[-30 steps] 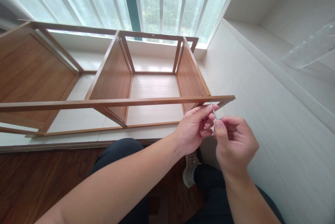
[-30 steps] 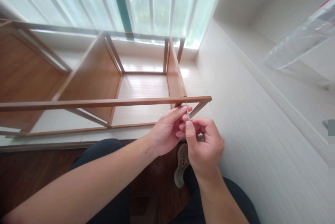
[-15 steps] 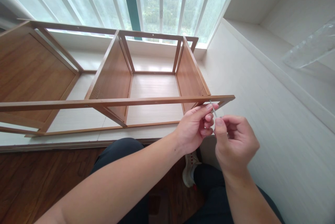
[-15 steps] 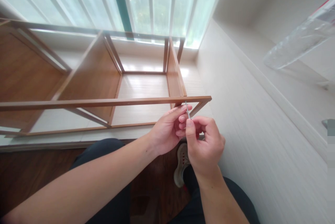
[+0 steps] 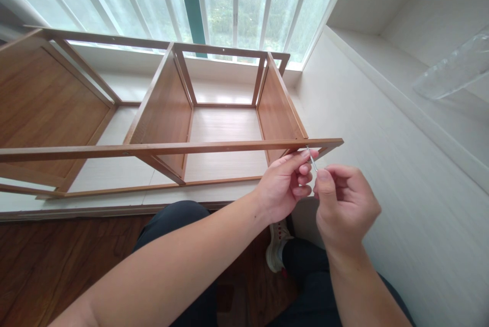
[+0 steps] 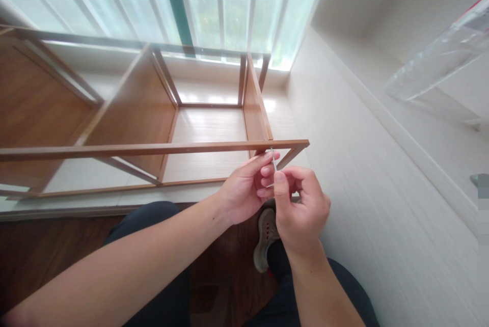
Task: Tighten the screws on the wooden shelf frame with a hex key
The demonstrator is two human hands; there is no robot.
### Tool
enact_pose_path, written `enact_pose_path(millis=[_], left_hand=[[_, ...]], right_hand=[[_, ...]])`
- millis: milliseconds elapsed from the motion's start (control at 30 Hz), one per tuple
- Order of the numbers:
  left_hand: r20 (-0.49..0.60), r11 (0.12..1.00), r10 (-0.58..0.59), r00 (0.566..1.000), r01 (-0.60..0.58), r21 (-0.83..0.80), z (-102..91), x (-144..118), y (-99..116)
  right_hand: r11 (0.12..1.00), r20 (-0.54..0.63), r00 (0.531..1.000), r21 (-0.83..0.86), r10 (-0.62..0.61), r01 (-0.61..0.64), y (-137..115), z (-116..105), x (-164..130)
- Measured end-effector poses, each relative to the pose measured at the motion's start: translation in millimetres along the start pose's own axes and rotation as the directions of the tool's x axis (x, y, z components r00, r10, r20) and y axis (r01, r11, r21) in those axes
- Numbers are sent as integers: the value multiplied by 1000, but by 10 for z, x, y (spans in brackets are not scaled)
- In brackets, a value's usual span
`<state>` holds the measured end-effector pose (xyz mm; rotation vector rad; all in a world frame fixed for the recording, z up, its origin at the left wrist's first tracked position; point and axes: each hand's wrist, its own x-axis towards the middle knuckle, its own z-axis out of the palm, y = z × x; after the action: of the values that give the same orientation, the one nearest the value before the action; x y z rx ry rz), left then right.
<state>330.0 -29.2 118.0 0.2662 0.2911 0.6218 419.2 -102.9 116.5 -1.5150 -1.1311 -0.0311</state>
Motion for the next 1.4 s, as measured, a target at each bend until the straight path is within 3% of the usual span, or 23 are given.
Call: enact_pose_path(millis=[333,733,1067,1400], left_hand=[[-23,1000,-3,1000,2,-6,17,-11,14],[-29,1000,-9,1000,9,5,7,-10,15],[-17,1000,-15,1000,16,22,3,-40,-15],[-20,1000,-6,1000,5,-18,14,-30,-12]], right_hand=[[943,45,973,240,225,-229,15,18,7],[873,117,947,368,298,-320,39,25,12],[917,63,966,305,251,-258,29,10,-9],[993,10,997,88,73,-73,17,-13,-40]])
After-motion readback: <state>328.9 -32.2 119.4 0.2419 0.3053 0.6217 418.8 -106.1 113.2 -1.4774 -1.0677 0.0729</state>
